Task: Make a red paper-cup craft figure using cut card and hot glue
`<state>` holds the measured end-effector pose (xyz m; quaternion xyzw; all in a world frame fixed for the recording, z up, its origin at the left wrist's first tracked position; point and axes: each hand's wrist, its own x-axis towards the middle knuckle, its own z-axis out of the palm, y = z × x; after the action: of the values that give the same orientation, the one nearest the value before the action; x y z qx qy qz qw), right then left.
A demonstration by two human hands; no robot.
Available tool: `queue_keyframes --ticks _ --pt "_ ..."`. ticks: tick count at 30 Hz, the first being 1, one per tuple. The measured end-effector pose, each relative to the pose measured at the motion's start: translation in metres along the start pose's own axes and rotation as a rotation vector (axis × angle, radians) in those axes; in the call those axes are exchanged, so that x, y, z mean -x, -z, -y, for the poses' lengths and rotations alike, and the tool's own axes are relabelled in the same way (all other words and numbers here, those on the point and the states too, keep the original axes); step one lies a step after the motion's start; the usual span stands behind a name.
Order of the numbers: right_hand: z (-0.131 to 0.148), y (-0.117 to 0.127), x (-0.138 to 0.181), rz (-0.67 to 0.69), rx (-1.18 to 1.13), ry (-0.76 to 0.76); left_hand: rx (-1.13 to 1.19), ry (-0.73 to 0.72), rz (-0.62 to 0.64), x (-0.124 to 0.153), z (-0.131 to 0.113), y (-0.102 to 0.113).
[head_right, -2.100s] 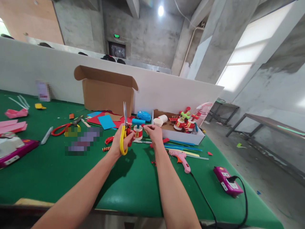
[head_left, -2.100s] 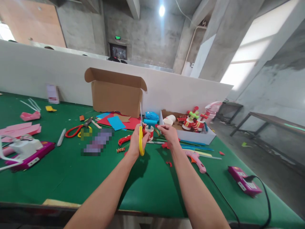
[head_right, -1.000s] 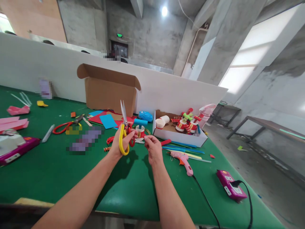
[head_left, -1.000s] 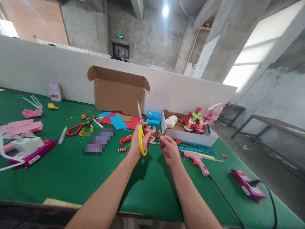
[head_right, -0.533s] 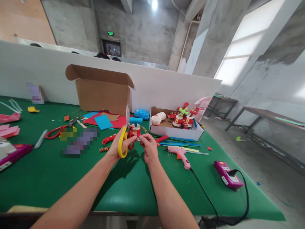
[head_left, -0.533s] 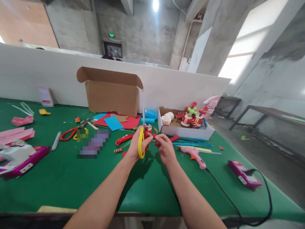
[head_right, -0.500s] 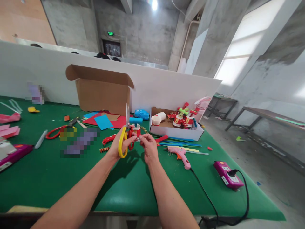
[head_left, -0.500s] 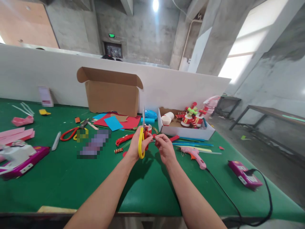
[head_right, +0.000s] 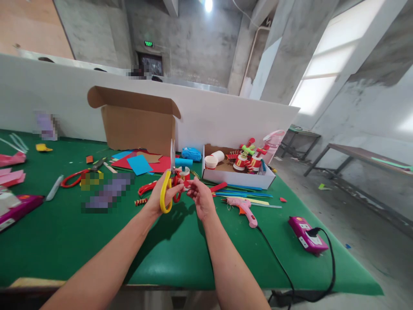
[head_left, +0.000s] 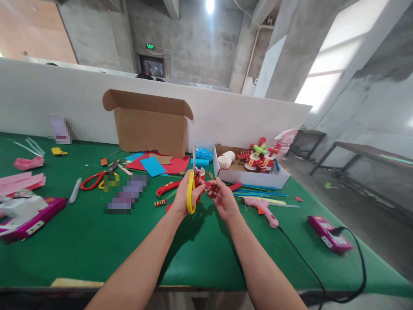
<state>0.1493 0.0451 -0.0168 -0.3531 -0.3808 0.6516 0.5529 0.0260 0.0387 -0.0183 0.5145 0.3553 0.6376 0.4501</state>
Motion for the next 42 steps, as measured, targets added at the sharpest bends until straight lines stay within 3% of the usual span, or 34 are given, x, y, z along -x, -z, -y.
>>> queue_keyframes --ticks 9,12,15,20,32,42 --pt "-0.004 0.001 -0.001 -0.059 0.171 0.152 -0.131 -0.02 0.035 -0.001 0.001 0.001" --pt "0.003 0.006 -0.004 -0.128 0.068 0.188 -0.358 -0.099 0.089 0.001 0.006 0.004" --pt "0.012 0.014 -0.007 -0.167 -0.037 0.236 -0.681 -0.185 0.22 0.008 0.007 0.004" --pt "0.024 0.025 -0.008 -0.171 -0.15 0.287 -1.029 -0.135 0.373 0.021 -0.001 -0.004" --pt "0.022 0.027 -0.008 -0.035 -0.258 0.302 -1.282 -0.036 0.506 0.023 -0.018 -0.01" --pt "0.018 0.029 -0.01 0.012 -0.265 0.295 -1.283 -0.031 0.507 0.024 -0.021 -0.012"
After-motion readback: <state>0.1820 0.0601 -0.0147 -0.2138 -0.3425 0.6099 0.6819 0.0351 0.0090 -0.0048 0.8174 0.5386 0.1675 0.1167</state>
